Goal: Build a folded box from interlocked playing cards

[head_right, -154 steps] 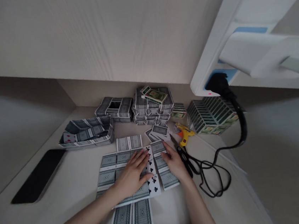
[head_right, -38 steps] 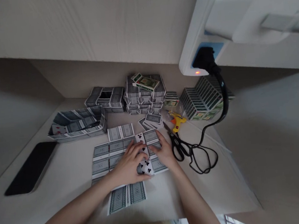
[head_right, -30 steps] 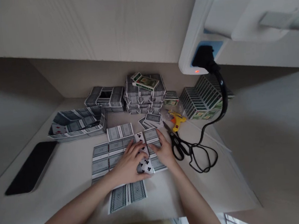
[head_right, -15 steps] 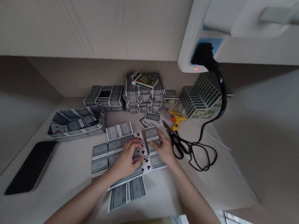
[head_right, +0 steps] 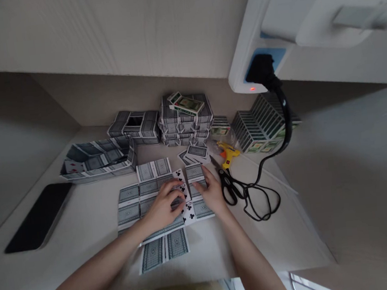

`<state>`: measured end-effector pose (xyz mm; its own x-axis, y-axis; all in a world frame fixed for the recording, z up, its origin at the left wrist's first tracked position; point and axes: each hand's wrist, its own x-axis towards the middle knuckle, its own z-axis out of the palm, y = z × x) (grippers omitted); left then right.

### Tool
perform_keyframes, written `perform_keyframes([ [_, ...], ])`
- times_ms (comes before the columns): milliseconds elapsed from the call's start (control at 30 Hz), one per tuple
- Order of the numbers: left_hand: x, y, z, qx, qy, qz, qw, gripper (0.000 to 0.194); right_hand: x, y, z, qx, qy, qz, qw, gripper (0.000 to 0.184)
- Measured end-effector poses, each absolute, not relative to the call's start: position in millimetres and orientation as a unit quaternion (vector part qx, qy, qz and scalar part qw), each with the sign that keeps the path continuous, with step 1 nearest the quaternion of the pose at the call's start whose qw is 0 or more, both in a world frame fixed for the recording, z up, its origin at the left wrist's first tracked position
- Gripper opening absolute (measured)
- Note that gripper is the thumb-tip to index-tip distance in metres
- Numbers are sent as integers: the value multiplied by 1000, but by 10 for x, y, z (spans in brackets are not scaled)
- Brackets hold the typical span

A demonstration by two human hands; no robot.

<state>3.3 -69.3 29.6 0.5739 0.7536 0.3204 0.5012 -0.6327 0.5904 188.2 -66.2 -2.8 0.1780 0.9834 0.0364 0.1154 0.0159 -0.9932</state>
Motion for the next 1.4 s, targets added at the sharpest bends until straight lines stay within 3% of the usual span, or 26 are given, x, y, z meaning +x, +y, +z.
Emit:
perform_keyframes([
  [1400,54,-690,263,857,379,270,221,3,1883,-645,-17,-496,-525,446,528,64],
])
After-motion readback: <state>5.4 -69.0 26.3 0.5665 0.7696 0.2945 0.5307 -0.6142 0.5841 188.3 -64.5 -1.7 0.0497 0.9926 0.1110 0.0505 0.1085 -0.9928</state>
